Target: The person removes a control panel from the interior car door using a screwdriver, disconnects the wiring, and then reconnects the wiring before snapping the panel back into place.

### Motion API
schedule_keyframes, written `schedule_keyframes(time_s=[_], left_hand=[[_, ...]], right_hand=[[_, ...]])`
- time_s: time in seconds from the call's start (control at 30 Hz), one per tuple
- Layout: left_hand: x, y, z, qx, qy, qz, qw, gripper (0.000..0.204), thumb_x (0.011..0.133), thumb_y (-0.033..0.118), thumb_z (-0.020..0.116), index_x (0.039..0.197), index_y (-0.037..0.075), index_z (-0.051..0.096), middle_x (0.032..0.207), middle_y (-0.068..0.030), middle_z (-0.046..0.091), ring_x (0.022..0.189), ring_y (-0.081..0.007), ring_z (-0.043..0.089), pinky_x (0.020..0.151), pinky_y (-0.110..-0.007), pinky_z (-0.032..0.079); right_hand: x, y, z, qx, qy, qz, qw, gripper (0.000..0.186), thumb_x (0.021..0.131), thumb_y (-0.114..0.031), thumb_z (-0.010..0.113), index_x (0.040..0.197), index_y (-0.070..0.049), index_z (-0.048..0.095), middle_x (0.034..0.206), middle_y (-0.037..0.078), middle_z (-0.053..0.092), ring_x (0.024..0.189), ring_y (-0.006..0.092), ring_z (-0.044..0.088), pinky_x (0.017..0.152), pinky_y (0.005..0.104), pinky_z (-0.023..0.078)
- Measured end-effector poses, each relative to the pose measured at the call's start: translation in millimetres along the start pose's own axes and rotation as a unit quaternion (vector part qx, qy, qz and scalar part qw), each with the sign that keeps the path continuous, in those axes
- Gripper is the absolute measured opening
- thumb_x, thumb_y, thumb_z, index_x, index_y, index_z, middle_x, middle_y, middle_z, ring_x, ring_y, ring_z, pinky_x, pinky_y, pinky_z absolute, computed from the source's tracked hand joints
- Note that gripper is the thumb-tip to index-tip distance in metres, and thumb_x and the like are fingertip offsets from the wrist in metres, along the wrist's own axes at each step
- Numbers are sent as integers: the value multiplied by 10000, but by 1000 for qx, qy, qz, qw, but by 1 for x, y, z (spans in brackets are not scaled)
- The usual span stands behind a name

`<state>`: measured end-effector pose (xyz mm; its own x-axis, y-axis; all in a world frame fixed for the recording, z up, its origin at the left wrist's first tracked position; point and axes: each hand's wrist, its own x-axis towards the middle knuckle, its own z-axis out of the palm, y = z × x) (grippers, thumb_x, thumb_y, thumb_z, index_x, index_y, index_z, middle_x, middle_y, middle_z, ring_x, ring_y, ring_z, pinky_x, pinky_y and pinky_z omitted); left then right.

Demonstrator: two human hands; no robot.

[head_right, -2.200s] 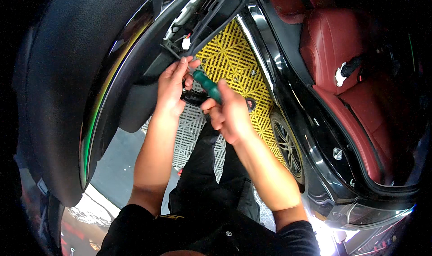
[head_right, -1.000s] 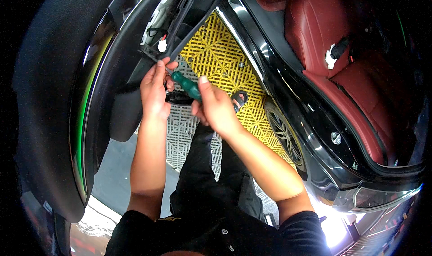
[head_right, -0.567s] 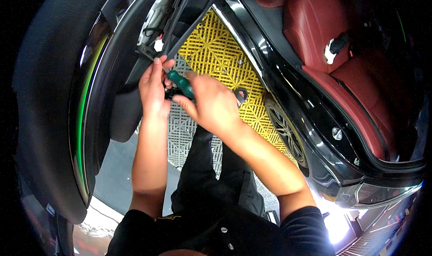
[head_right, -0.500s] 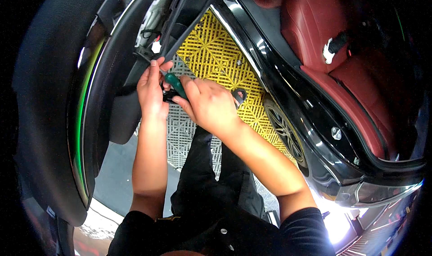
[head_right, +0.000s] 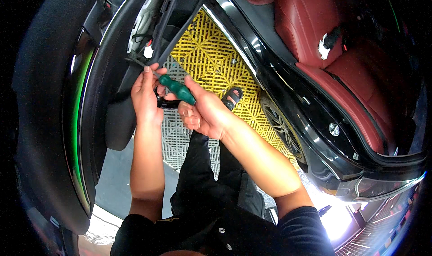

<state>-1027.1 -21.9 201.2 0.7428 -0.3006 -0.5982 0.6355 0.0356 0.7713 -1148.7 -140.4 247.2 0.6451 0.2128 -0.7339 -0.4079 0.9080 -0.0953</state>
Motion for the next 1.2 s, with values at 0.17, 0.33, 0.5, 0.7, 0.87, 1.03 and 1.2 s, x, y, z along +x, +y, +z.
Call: schedule_keyframes(time_s=[0.17,0.33,0.5,0.7,0.87,1.03,1.2], left_hand=[[-2,2,2,-11,6,-4,1000,339,1081,294,537,1150,-17,655,957,-84,738,606,-39,455,545,-198,374],[-3,3,2,-6,4,-8,1000,324,1079,275,543,1157,-20,652,955,-81,738,609,-38,449,545,-198,367],[-2,4,1,-7,4,-20,1000,329,1066,303,569,1179,9,662,987,-65,727,633,-40,453,556,-207,369],[-2,0,1,4,-12,-5,1000,324,1074,285,553,1190,-2,649,1003,-72,726,620,-39,442,555,-206,369],[-2,-1,-1,-1,-3,-9,1000,317,1078,276,545,1192,-2,644,1002,-73,726,616,-38,436,550,-202,366],[-1,-1,0,-4,-10,-1,1000,310,1076,270,549,1178,-6,643,979,-79,725,608,-34,441,545,-197,362],[2,-1,3,17,-8,5,1000,326,1074,291,554,1189,-1,644,985,-69,723,622,-31,451,552,-201,367]], right_hand=[[8,11,9,-544,201,-370,726,511,1074,-475,461,1188,3,602,654,12,521,511,169,487,513,337,434],[4,3,4,-182,95,-153,967,522,1066,-479,444,1197,-1,606,661,-3,490,524,147,434,523,299,390],[6,9,7,-629,198,-405,634,468,1015,-428,584,1224,-9,600,702,62,599,605,252,609,603,392,507],[1,4,3,-502,185,-269,801,454,1049,-454,514,1155,-22,605,666,48,597,560,241,587,565,370,494],[2,5,12,-620,217,-335,675,459,1033,-440,543,1156,-3,609,714,151,649,682,318,688,644,412,541],[4,-2,11,-623,220,-301,688,489,997,-470,586,1150,-7,624,723,164,658,680,303,705,623,398,547],[-1,-11,18,-754,238,-412,452,494,934,-525,648,1014,-38,650,686,121,660,639,243,710,553,367,545]])
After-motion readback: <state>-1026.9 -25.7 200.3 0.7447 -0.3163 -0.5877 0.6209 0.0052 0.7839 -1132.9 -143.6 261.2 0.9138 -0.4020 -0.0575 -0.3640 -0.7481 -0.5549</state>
